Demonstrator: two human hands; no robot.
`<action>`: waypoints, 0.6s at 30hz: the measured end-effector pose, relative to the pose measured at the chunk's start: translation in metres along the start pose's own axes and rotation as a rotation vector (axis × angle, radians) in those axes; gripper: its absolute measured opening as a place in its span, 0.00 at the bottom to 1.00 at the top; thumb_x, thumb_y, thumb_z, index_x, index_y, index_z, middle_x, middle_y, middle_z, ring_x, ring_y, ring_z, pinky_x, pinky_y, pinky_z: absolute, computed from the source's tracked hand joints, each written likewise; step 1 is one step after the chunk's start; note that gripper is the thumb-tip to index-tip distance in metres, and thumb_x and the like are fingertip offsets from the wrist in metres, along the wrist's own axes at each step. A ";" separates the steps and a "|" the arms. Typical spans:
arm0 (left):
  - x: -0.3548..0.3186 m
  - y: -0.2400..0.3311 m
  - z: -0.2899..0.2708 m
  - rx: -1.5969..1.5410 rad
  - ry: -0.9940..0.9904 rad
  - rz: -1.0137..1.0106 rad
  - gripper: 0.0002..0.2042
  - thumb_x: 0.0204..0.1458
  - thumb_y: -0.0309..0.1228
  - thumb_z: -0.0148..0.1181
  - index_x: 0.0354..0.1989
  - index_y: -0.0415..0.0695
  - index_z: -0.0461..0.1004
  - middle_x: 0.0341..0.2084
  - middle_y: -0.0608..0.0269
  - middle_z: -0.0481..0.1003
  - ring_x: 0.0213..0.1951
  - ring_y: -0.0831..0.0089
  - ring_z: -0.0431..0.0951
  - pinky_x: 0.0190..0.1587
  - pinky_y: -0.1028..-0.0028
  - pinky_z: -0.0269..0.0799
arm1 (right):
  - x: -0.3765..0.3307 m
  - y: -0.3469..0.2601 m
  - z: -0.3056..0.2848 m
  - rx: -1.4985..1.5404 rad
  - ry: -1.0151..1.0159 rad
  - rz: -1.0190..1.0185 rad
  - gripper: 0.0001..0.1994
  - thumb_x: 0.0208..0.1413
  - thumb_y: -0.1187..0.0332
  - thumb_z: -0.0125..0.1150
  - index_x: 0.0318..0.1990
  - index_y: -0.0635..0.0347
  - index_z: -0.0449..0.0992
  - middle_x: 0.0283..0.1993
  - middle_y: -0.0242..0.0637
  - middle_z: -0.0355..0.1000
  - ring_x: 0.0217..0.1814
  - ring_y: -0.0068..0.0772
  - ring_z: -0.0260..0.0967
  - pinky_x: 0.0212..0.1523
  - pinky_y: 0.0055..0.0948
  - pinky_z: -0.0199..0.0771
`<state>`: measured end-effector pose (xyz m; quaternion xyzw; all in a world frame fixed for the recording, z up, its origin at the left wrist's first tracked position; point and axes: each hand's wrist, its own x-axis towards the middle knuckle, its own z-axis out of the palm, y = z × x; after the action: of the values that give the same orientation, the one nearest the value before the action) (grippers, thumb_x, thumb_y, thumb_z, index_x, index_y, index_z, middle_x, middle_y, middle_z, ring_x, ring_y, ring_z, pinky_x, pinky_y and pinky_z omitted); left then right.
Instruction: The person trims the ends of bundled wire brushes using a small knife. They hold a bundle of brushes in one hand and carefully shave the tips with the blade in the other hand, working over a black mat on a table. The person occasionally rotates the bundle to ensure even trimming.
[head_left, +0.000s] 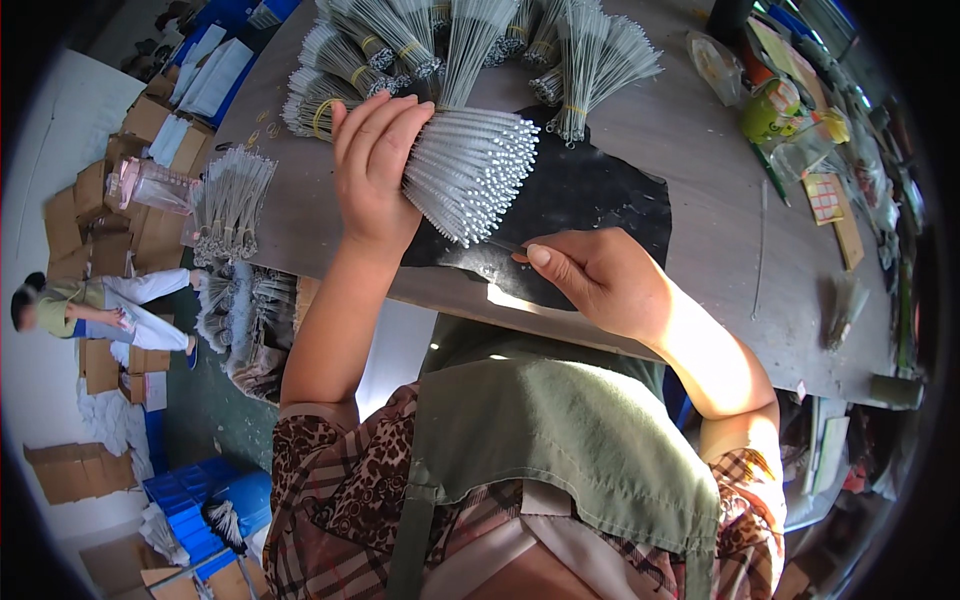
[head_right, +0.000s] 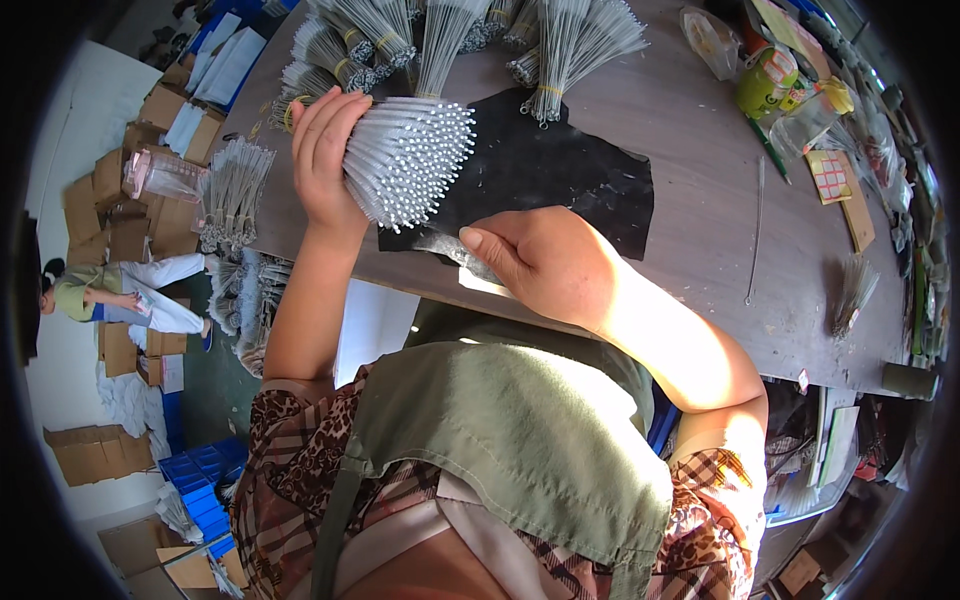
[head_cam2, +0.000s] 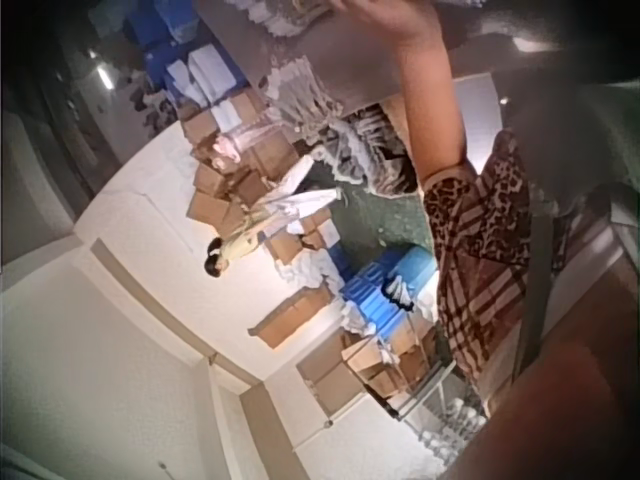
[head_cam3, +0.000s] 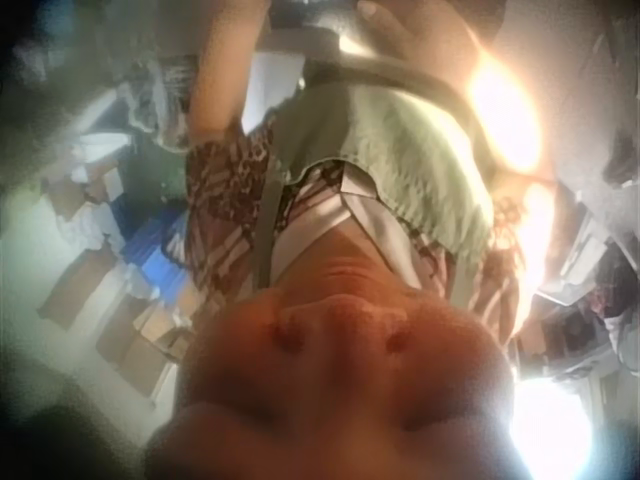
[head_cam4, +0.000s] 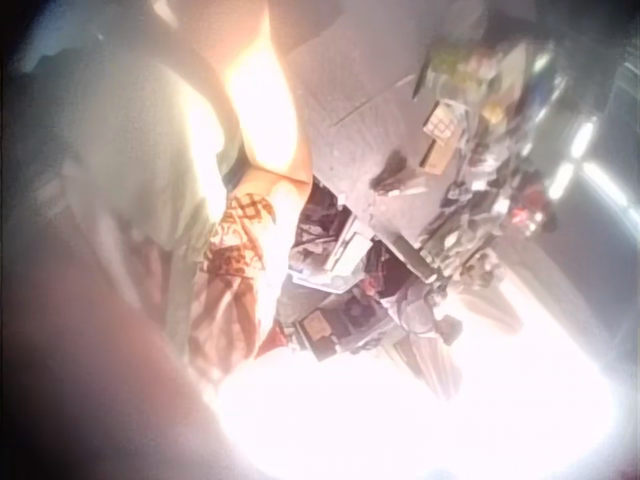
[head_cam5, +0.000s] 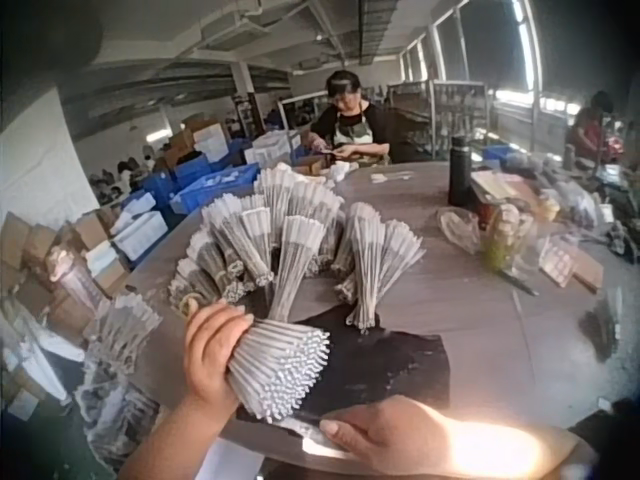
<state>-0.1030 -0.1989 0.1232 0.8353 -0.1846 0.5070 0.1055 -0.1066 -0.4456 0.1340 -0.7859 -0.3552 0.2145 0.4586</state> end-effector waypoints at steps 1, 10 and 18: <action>0.000 0.001 0.000 0.001 -0.002 -0.005 0.16 0.42 0.32 0.61 0.43 0.46 0.72 0.40 0.62 0.74 0.47 0.60 0.71 0.61 0.58 0.51 | 0.000 0.000 0.000 -0.011 0.008 -0.003 0.17 0.60 0.59 0.50 0.41 0.66 0.76 0.33 0.51 0.74 0.31 0.41 0.71 0.35 0.30 0.69; -0.006 0.000 0.002 0.049 0.009 -0.049 0.17 0.42 0.30 0.61 0.43 0.46 0.73 0.40 0.62 0.74 0.47 0.61 0.71 0.60 0.58 0.53 | 0.000 0.000 0.001 -0.071 0.088 -0.073 0.16 0.60 0.60 0.51 0.40 0.65 0.76 0.25 0.50 0.70 0.22 0.38 0.66 0.26 0.30 0.66; -0.005 0.001 0.001 0.086 0.017 -0.064 0.17 0.41 0.30 0.62 0.43 0.45 0.73 0.40 0.62 0.73 0.46 0.61 0.71 0.59 0.59 0.55 | -0.004 0.004 0.002 0.007 0.096 -0.036 0.16 0.60 0.60 0.49 0.41 0.66 0.75 0.26 0.49 0.70 0.21 0.35 0.63 0.25 0.29 0.64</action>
<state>-0.1053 -0.1992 0.1184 0.8401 -0.1350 0.5180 0.0875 -0.1090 -0.4486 0.1297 -0.7871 -0.3461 0.1694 0.4816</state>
